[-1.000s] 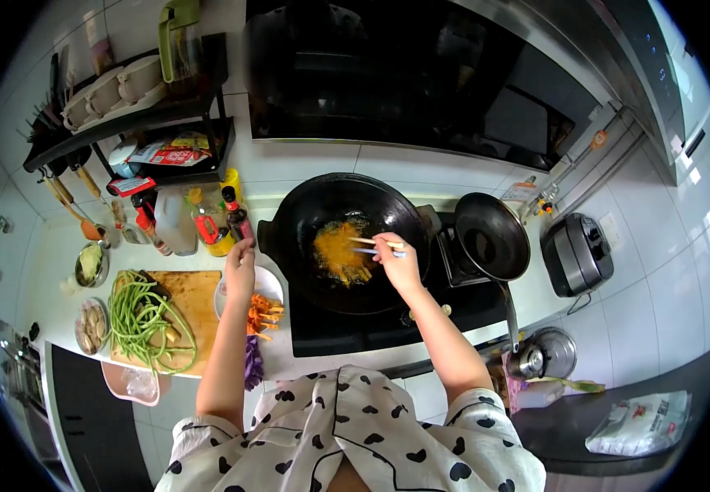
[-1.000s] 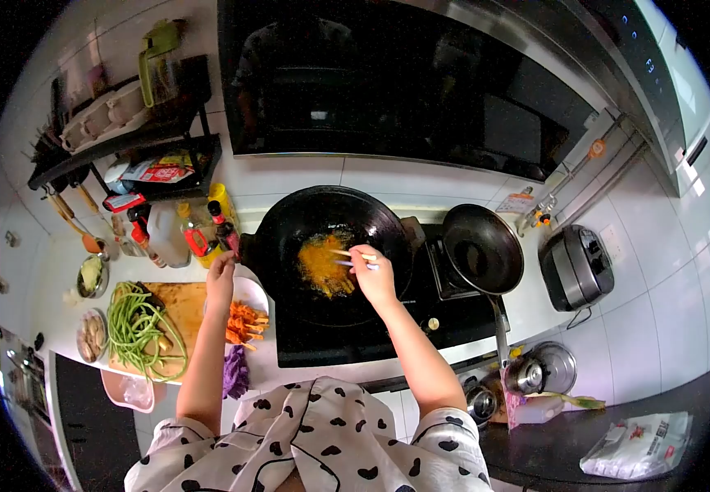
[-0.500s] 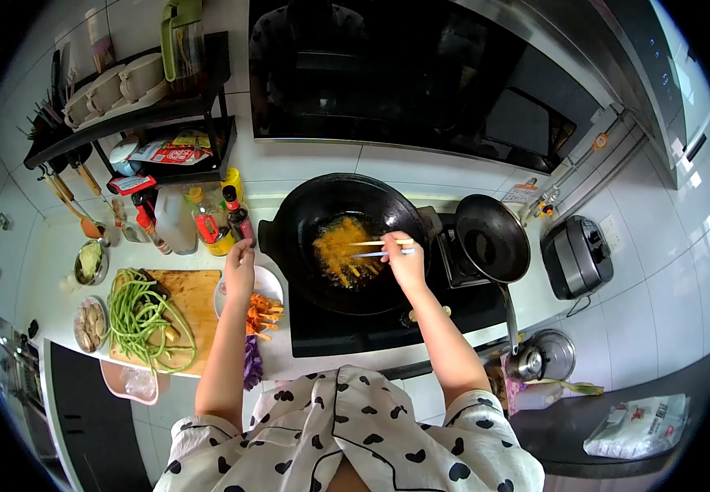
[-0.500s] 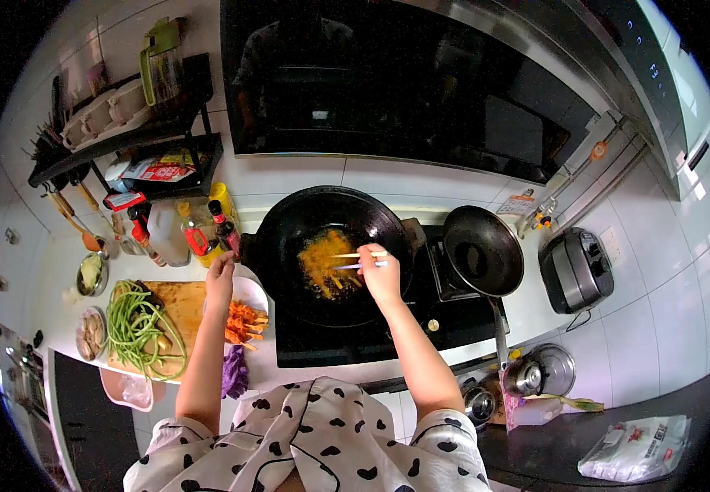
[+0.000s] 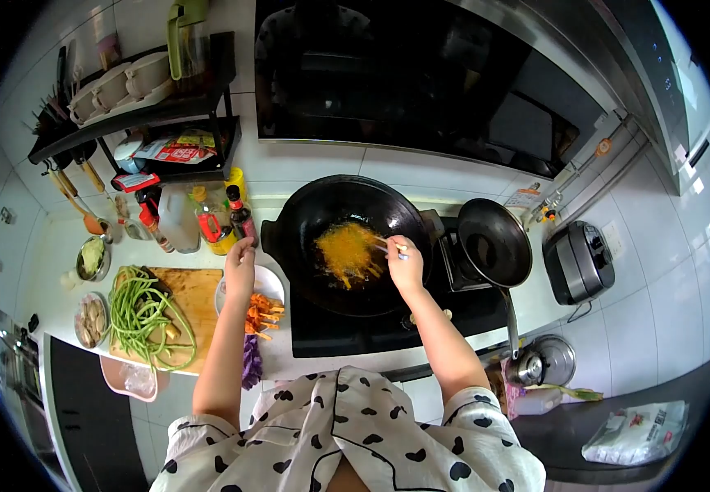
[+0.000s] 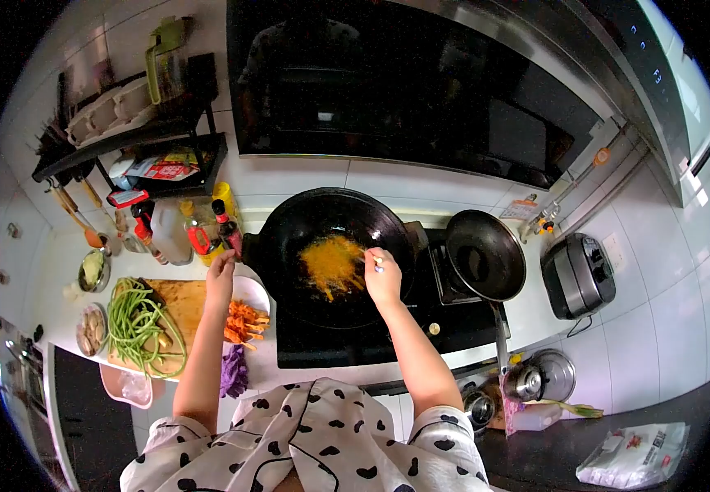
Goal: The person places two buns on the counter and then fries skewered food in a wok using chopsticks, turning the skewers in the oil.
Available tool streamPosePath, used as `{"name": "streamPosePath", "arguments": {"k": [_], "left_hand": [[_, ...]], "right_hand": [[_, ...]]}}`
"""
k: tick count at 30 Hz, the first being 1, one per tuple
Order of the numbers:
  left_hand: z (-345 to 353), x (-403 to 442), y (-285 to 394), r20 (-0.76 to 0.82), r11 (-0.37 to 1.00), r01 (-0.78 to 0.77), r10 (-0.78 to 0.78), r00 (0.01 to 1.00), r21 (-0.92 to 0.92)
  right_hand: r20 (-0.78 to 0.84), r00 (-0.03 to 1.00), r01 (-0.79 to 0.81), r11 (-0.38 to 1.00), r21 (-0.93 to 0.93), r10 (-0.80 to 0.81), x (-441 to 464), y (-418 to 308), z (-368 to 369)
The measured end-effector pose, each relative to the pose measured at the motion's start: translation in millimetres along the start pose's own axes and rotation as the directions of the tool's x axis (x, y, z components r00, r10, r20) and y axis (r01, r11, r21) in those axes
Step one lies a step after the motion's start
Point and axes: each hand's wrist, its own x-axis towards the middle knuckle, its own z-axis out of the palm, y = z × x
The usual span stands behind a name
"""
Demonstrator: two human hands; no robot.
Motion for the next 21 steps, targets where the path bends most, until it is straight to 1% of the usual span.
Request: {"name": "streamPosePath", "arguments": {"k": [1,3,6,9,11,13,15,18,19,21], "left_hand": [[0,-1,2,-0.004,1.000,0.006,-0.006,1.000,-0.005],[0,-1,2,-0.007,1.000,0.007,-0.007,1.000,-0.011],[1,0,2,-0.001,1.000,-0.001,0.001,1.000,-0.007],[3,-3,6,0.002,1.000,0.004,-0.004,1.000,0.002],[7,-2,4,-0.007,1.000,0.009,-0.009,1.000,-0.003],[8,-2,2,0.009,1.000,-0.001,0.001,1.000,0.003],[7,-2,4,0.012,1.000,-0.011,0.011,1.000,0.006],[7,-5,5,0.003,1.000,-0.009,0.009,1.000,-0.008],[6,-4,3,-0.002,1.000,-0.006,0.005,1.000,-0.020],[3,-3,-1,-0.004,1.000,0.005,-0.005,1.000,-0.025]], "right_hand": [[-0.017,1.000,0.005,0.997,-0.074,-0.006,-1,-6,-7],[-0.048,0.999,-0.014,0.995,-0.095,0.010,-2,-10,-13],[-0.060,0.998,0.017,0.985,-0.170,-0.028,-1,-20,-25],[-0.081,0.990,0.098,0.982,-0.163,-0.112,-3,-39,-31],[-0.081,0.986,0.135,0.983,-0.125,-0.146,-4,-45,-28],[0.016,0.996,0.083,0.996,0.018,-0.083,-6,-32,-16],[0.088,0.994,0.055,0.995,0.084,-0.062,-11,-27,-9],[0.152,0.988,0.015,0.991,0.136,-0.035,-19,-23,0],[0.189,0.981,0.024,0.996,0.088,-0.040,-20,-23,-1],[0.195,0.979,0.035,0.995,0.092,-0.052,-22,-24,1]]}}
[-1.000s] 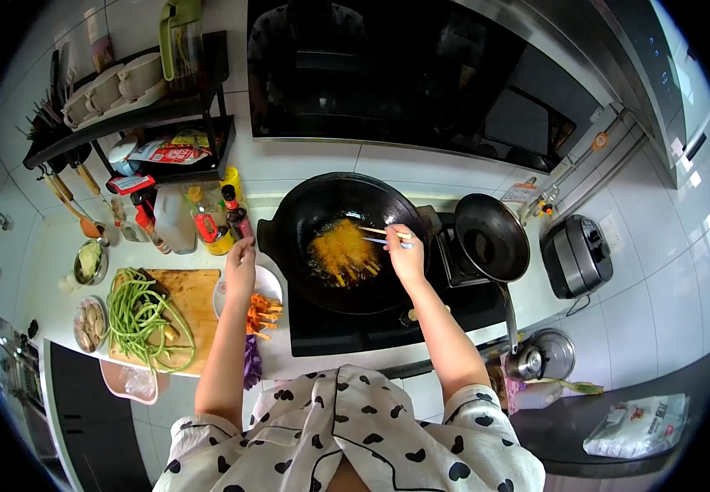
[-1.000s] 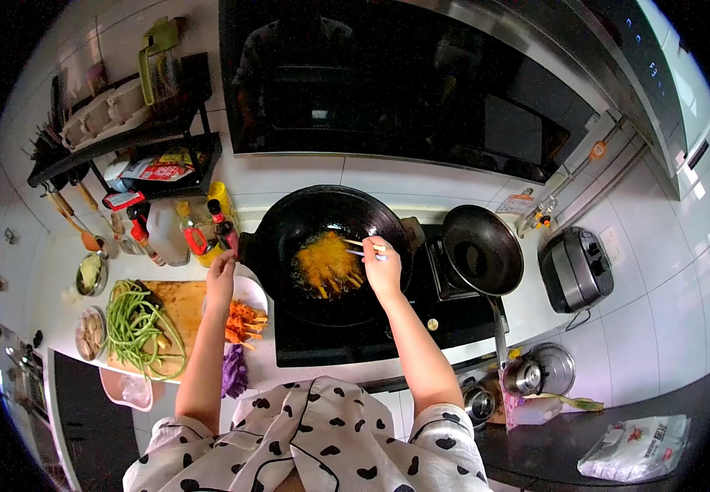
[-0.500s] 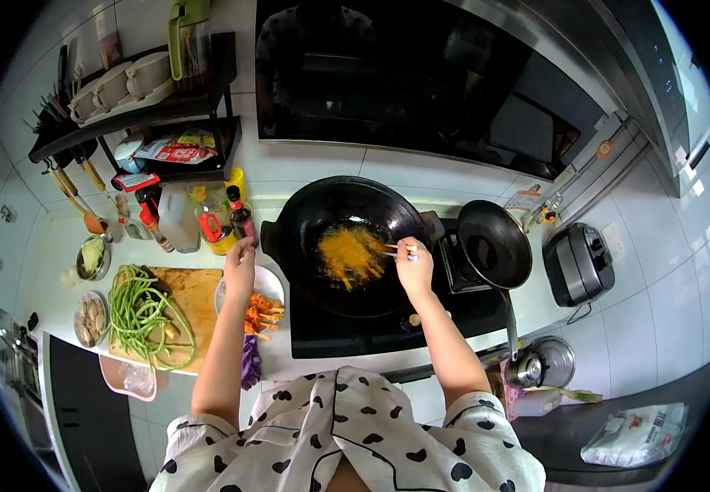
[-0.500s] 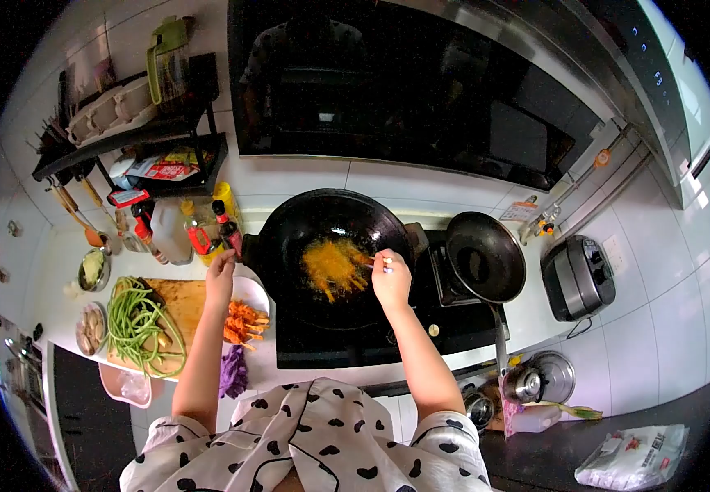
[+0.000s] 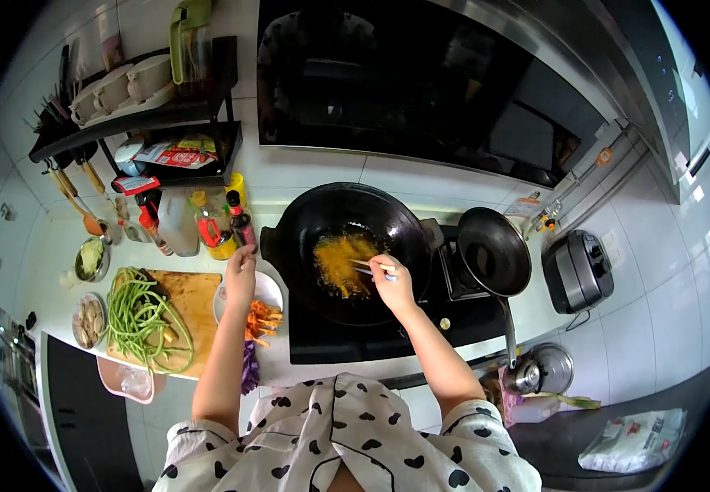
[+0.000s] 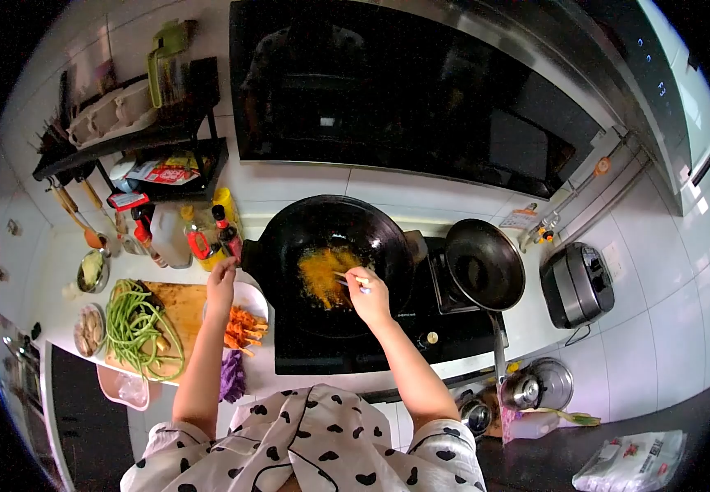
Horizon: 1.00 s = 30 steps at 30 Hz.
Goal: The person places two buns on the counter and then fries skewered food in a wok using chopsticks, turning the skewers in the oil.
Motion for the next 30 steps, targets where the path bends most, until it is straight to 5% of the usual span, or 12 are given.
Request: {"name": "streamPosePath", "arguments": {"k": [14,20,30], "left_hand": [[0,3,-5,-0.029,1.000,-0.010,0.010,1.000,0.003],[4,1,0,-0.013,0.999,0.004,-0.004,1.000,0.043],[1,4,-5,-0.029,0.999,-0.023,0.023,0.999,-0.028]], "right_hand": [[-0.242,0.968,-0.072,0.997,0.002,0.071,18,26,-9],[0.011,0.989,-0.146,0.976,0.163,0.147,8,-16,-10],[-0.132,0.985,-0.100,0.993,0.062,0.107,4,-6,-6]]}}
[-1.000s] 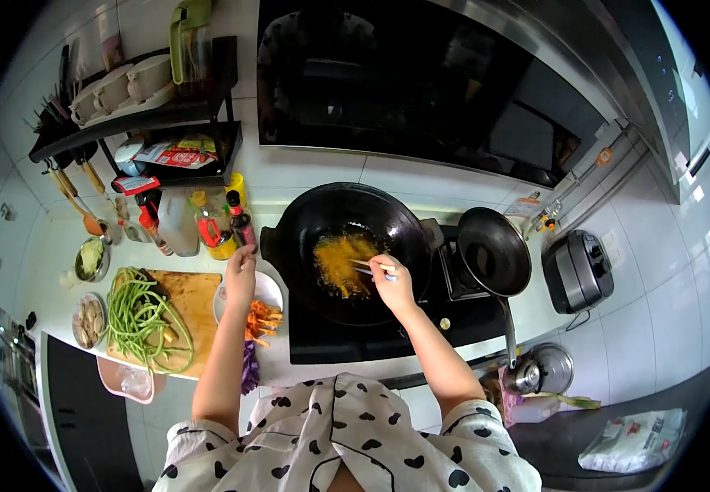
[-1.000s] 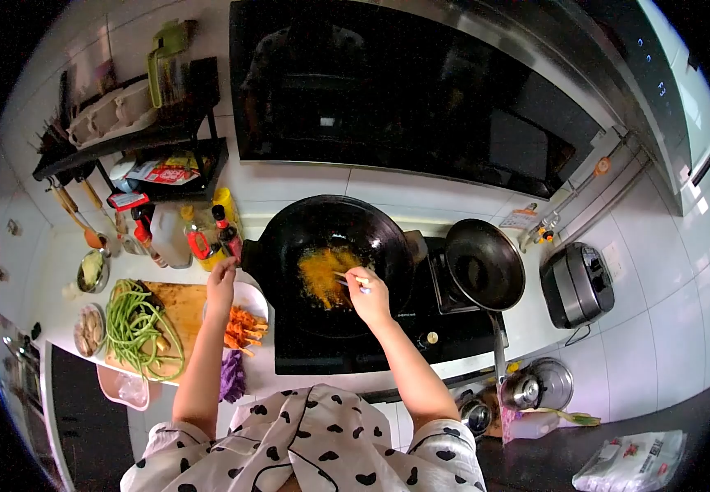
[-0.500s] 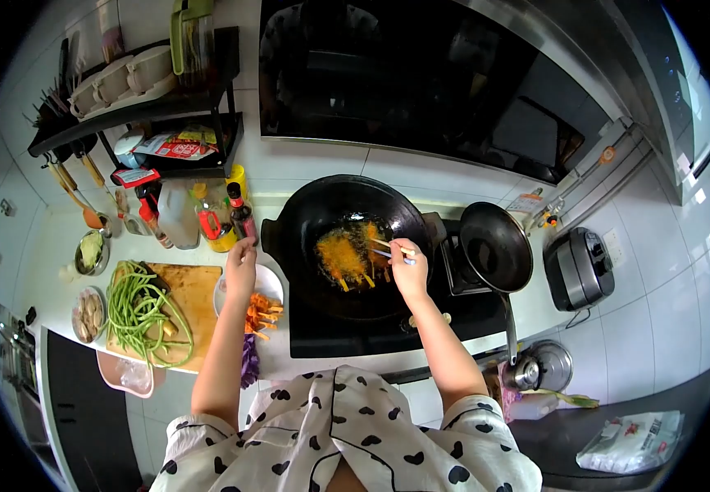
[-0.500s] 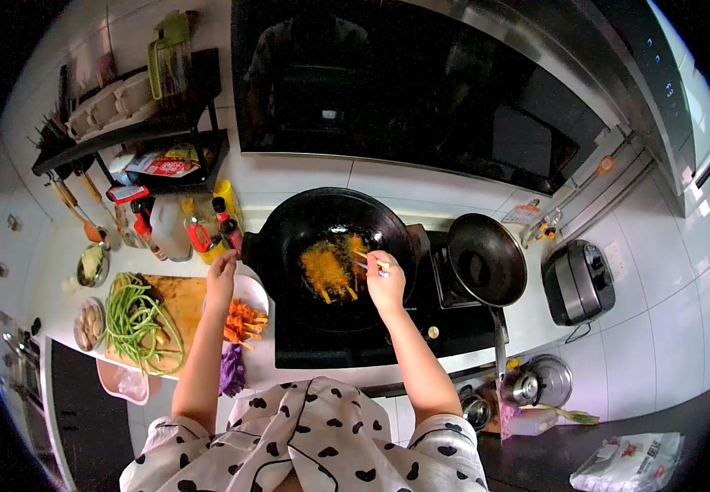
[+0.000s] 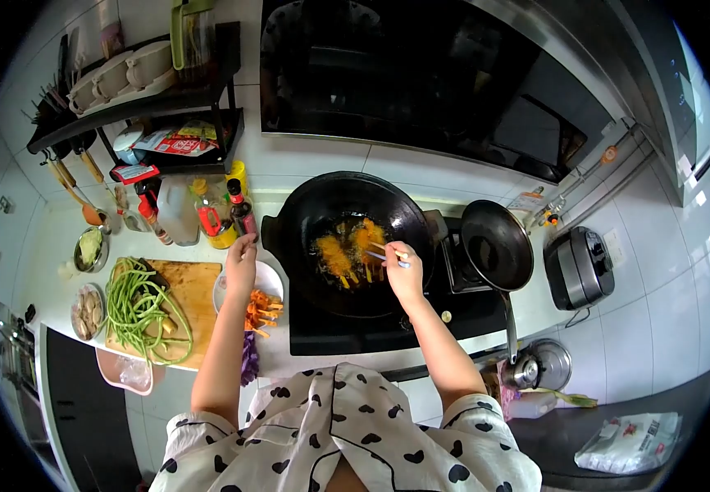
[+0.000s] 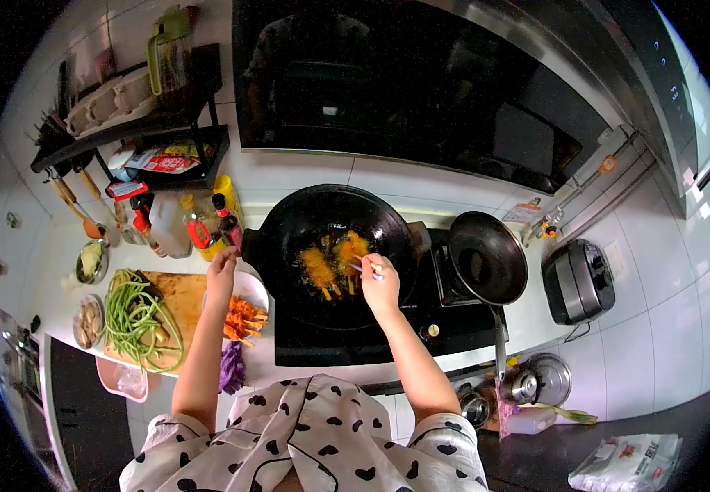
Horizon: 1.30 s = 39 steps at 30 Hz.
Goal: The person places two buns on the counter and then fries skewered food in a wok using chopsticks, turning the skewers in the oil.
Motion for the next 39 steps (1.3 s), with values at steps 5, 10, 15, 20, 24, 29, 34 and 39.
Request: {"name": "streamPosePath", "arguments": {"k": [5,10,15,20,24,29,34,39], "left_hand": [[5,-3,2,-0.004,1.000,0.018,-0.018,1.000,0.018],[7,-6,10,0.004,0.999,0.006,-0.006,1.000,0.054],[2,-7,9,0.012,0.999,0.039,-0.040,0.999,0.029],[4,-7,6,0.010,0.998,0.017,-0.018,1.000,0.067],[5,-8,10,0.014,1.000,0.025,-0.025,1.000,0.016],[1,-6,2,0.013,0.999,0.003,-0.002,1.000,-0.035],[-4,-7,3,-0.003,1.000,-0.009,0.009,1.000,0.007],[-3,-8,0,-0.007,1.000,-0.019,0.019,1.000,0.022]], "right_hand": [[0.051,0.995,-0.084,0.995,0.045,0.082,1,8,2],[0.047,0.992,-0.129,0.963,0.235,0.121,4,21,7],[0.001,1.000,0.011,0.997,0.077,-0.011,0,7,1],[0.167,0.986,0.003,0.997,0.081,-0.016,-13,-15,6],[0.181,0.983,0.006,0.997,0.082,-0.021,-15,-1,18],[0.059,0.991,-0.126,0.984,0.126,0.120,-6,7,21],[-0.051,0.998,-0.020,1.000,-0.006,0.020,-4,17,22],[0.023,0.999,-0.039,0.999,0.017,0.038,-7,8,23]]}}
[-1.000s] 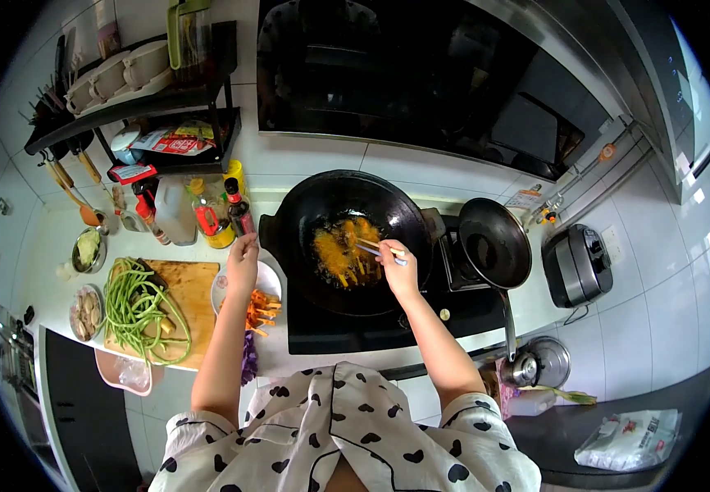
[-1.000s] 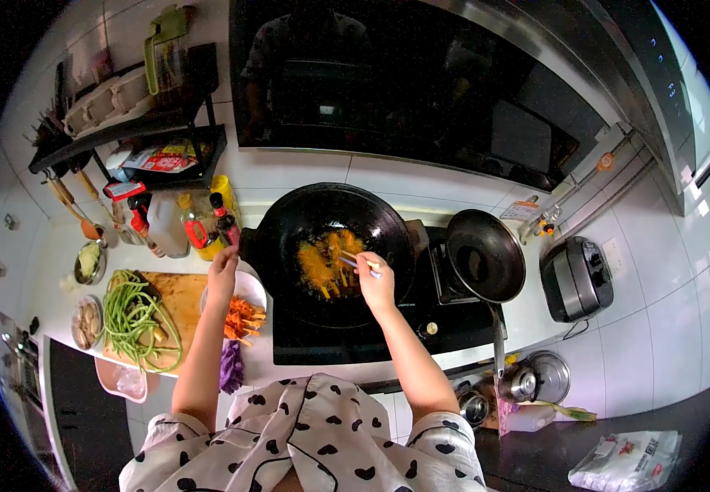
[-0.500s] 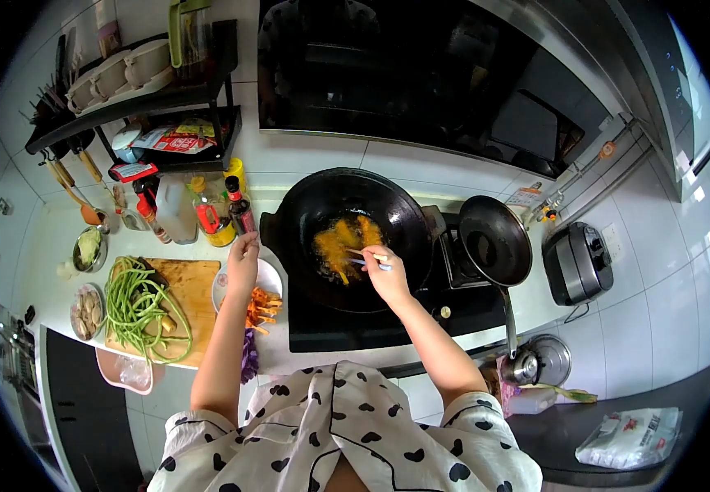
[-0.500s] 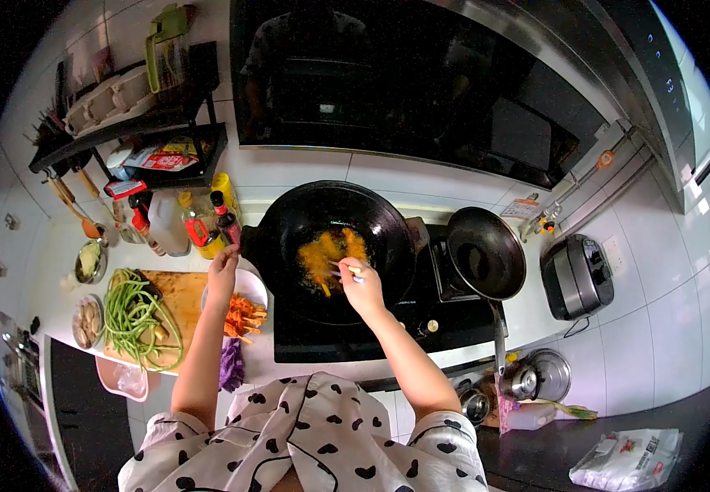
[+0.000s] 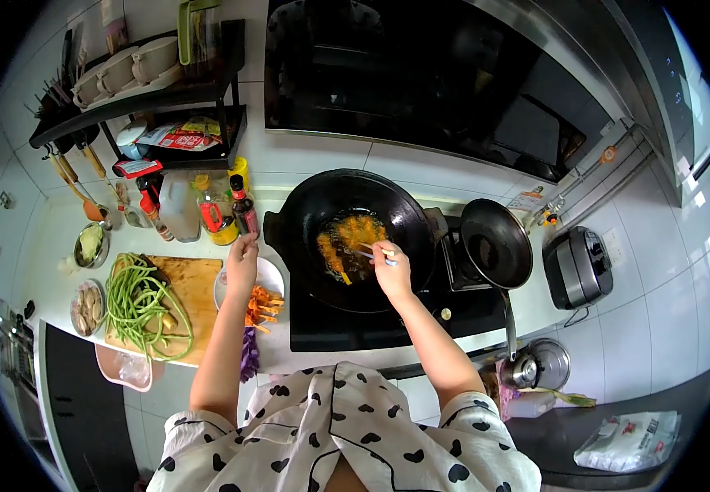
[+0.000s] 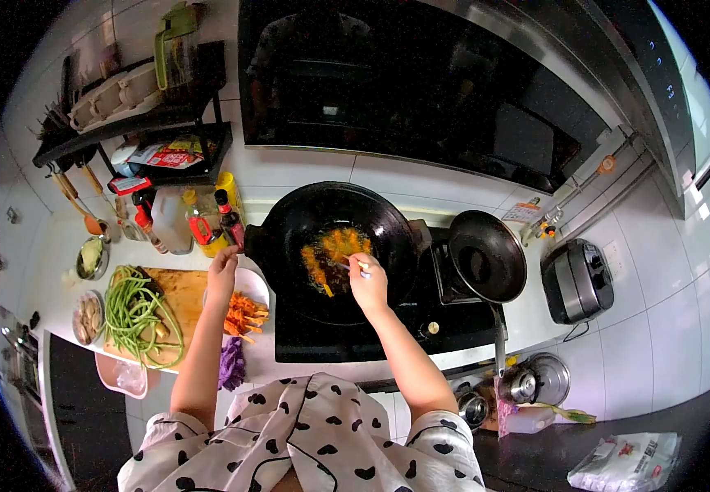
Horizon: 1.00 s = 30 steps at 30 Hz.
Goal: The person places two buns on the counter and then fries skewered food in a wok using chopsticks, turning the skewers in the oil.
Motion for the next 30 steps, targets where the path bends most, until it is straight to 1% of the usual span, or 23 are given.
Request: {"name": "streamPosePath", "arguments": {"k": [3,6,9,12,15,16,17,19,21,23,24,25,27,30], "left_hand": [[2,1,-1,0.009,1.000,0.002,-0.002,1.000,-0.006],[4,2,-2,0.013,1.000,-0.003,0.004,1.000,-0.021],[5,1,1,0.010,1.000,0.001,-0.001,1.000,-0.010],[3,-1,6,0.015,1.000,0.020,-0.021,1.000,0.016],[1,1,2,0.019,1.000,0.028,-0.028,0.999,0.014],[1,0,4,0.017,1.000,0.024,-0.024,1.000,0.018],[2,0,6,0.017,1.000,0.021,-0.021,1.000,0.023],[4,0,6,0.018,1.000,0.018,-0.018,1.000,0.003],[5,0,5,0.016,1.000,0.015,-0.015,1.000,-0.003],[5,0,4,0.013,1.000,0.013,-0.013,1.000,0.006],[5,-1,4,0.015,1.000,0.019,-0.019,1.000,0.003],[4,-1,5,0.017,1.000,0.026,-0.026,1.000,0.000],[4,-2,5,0.019,1.000,0.031,-0.031,0.999,-0.001],[2,-2,4,0.022,1.000,0.029,-0.030,0.999,0.007]], "right_hand": [[0.039,0.997,-0.064,0.997,-0.037,0.065,4,-4,-4],[0.097,0.978,-0.197,0.972,0.125,0.185,1,-16,-8],[0.086,0.980,-0.195,0.961,0.194,0.182,2,-8,-10],[0.035,0.980,-0.200,0.962,0.186,0.197,0,-16,-15],[0.027,0.996,-0.094,0.978,0.184,0.091,-7,-31,-16],[0.058,0.997,-0.058,0.980,0.189,0.048,-8,-33,-15],[0.084,0.996,-0.055,0.981,0.186,0.040,-10,-37,-13],[0.184,0.982,-0.063,0.989,0.136,0.037,-15,-44,-12],[0.217,0.976,-0.002,0.998,0.063,-0.012,-21,-44,-9],[0.176,0.970,0.181,0.981,-0.066,-0.167,-24,-21,2],[0.213,0.964,0.187,0.976,-0.109,-0.161,-28,-32,-1],[0.218,0.937,0.315,0.932,-0.180,-0.275,-31,-36,-2],[0.224,0.936,0.323,0.914,-0.247,-0.270,-33,-30,2],[0.142,0.958,0.274,0.936,-0.222,-0.247,-27,-25,4]]}}
